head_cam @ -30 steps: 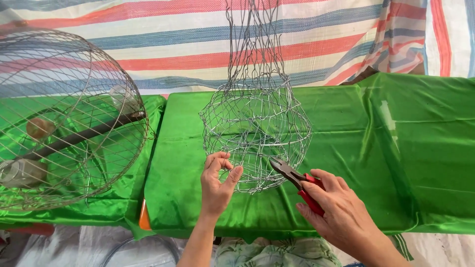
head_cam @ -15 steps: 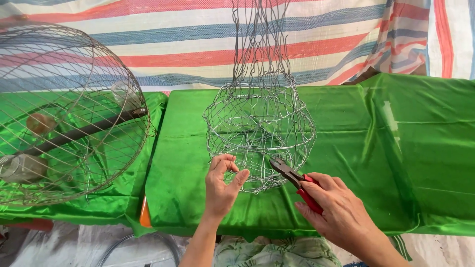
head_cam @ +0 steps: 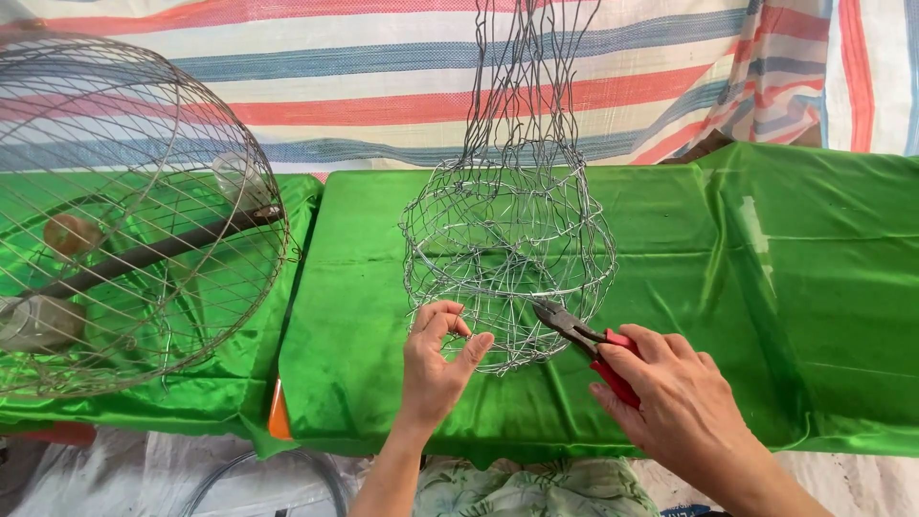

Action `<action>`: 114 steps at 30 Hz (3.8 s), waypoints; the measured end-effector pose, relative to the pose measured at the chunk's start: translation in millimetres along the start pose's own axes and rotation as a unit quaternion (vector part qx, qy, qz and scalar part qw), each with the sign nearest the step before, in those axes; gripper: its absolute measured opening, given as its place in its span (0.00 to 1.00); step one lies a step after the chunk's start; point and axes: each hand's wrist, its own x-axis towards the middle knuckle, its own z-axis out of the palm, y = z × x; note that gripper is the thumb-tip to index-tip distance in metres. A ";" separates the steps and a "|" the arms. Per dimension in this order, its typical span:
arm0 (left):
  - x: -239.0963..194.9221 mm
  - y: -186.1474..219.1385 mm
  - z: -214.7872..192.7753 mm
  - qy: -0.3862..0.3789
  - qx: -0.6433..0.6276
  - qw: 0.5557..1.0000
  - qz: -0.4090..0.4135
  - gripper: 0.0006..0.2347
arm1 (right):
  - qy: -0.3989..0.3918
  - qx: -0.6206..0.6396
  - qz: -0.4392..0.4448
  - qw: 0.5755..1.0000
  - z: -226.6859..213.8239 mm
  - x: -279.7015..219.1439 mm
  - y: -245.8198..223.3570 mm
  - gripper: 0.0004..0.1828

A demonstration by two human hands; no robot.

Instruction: Trimming excess wire from a handmade wire birdcage using wire cutters

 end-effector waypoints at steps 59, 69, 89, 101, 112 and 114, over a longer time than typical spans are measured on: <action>-5.4 14.5 15.9 -0.033 -0.021 0.999 0.021 0.08 | 0.144 -0.134 -0.054 0.979 30.8 -5.7 26.2 0.15; -5.3 19.7 25.1 -0.027 -0.029 0.999 0.009 0.09 | -0.015 0.027 0.043 0.999 22.0 -11.5 36.4 0.19; -51.8 -42.2 9.4 0.033 -0.082 0.993 -0.075 0.22 | 0.002 0.645 0.261 0.718 62.5 -33.7 50.9 0.30; 62.7 -68.3 -20.4 -0.002 -0.169 0.965 -0.200 0.43 | 0.051 0.750 0.297 0.588 57.2 26.7 15.4 0.46; 34.1 -51.2 -2.3 0.074 -0.350 0.927 -0.107 0.20 | 0.105 0.755 0.285 0.581 51.1 49.8 24.4 0.38; 25.1 -41.6 -0.1 0.076 -0.353 0.928 -0.096 0.22 | 0.108 0.750 0.282 0.588 52.8 61.9 35.4 0.39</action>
